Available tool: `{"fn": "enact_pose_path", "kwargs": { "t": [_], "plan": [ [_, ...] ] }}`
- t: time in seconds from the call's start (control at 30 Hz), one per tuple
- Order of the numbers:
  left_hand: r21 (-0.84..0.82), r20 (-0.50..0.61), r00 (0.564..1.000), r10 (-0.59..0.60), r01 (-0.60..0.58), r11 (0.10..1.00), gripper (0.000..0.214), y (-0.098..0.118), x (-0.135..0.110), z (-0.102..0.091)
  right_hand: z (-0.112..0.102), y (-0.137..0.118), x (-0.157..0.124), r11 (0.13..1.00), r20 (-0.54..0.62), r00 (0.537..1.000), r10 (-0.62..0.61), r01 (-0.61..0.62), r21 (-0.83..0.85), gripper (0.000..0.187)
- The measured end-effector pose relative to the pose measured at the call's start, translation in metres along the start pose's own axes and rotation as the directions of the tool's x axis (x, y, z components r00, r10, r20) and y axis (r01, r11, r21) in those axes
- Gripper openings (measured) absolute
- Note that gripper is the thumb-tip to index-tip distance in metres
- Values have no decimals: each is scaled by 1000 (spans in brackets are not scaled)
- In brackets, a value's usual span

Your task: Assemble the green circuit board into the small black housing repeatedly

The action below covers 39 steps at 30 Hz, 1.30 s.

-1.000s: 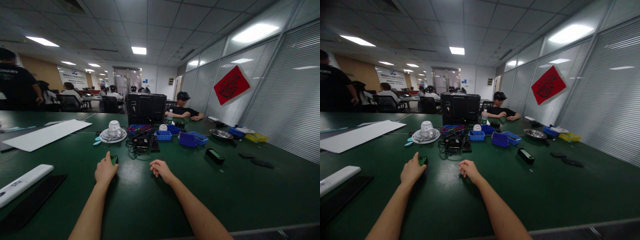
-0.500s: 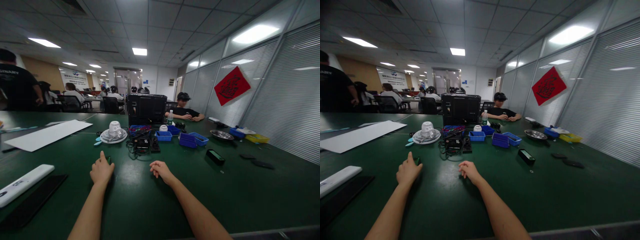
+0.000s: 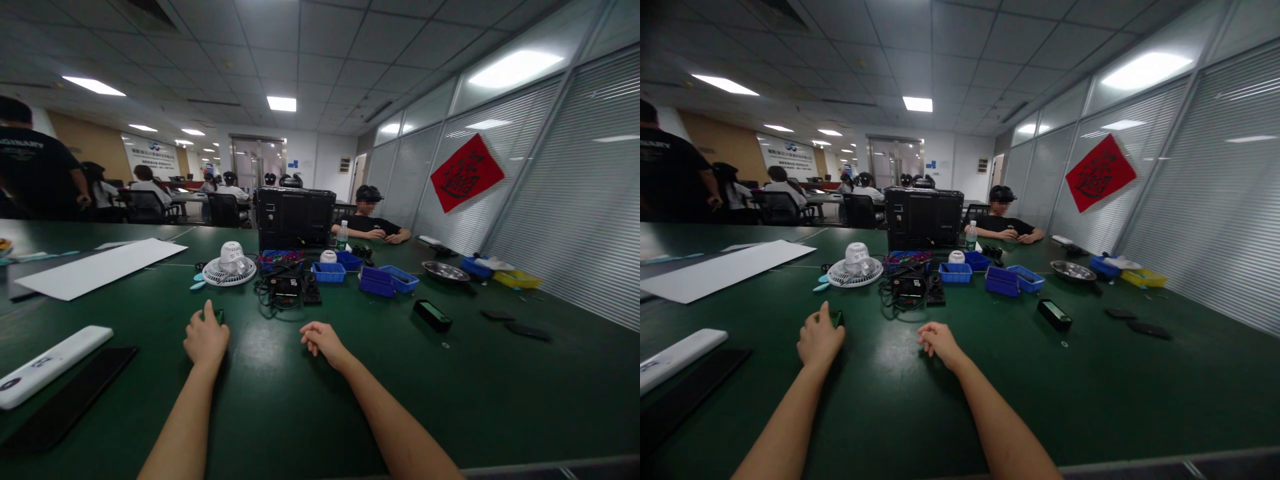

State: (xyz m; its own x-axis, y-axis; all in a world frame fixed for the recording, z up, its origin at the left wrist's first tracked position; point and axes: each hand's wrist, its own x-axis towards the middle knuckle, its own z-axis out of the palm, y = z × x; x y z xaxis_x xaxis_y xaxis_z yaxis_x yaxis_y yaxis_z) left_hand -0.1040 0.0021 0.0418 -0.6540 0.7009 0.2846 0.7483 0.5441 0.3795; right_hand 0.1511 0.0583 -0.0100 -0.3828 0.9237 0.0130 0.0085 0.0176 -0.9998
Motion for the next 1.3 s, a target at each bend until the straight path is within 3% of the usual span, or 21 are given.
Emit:
{"fn": "enact_pose_path", "kwargs": {
  "t": [0.1,0.17,0.33,0.47,0.6,0.73,0.9,1.03,1.17,1.3],
  "plan": [
    [-64,-168,977,-134,125,990,58,-7,5,1,0,-1,-1,1000,2,1000,-1,1,-2,16],
    [-127,-208,956,-206,183,975,61,-11,8,3,1,-2,-1,1000,5,1000,1,0,-8,16],
    [-223,-126,946,-298,266,938,68,-13,12,2,1,-2,-1,1000,6,1000,-1,1,-9,17],
    [-160,-51,978,-203,193,968,62,-8,8,-1,1,1,1,1000,1,1000,-1,1,-11,18],
    [21,-15,998,53,-53,998,55,-3,6,7,1,2,1,1000,8,1000,-5,5,-15,18],
    [171,2,977,211,-209,963,54,3,1,17,1,1,1,1000,7,1000,-9,9,-20,17],
    [192,-21,926,377,-366,911,51,14,-12,20,1,2,1,1000,9,1000,-8,8,-20,18],
    [139,17,928,372,-371,918,53,21,-21,17,0,2,1,1000,13,1000,-6,6,-19,17],
    [106,-24,968,251,-247,963,62,15,-18,13,0,1,0,1000,20,1000,-2,2,-22,17],
    [80,151,977,147,-161,984,66,2,-4,13,0,1,0,1000,26,1000,-5,5,-24,18]
  ]
}}
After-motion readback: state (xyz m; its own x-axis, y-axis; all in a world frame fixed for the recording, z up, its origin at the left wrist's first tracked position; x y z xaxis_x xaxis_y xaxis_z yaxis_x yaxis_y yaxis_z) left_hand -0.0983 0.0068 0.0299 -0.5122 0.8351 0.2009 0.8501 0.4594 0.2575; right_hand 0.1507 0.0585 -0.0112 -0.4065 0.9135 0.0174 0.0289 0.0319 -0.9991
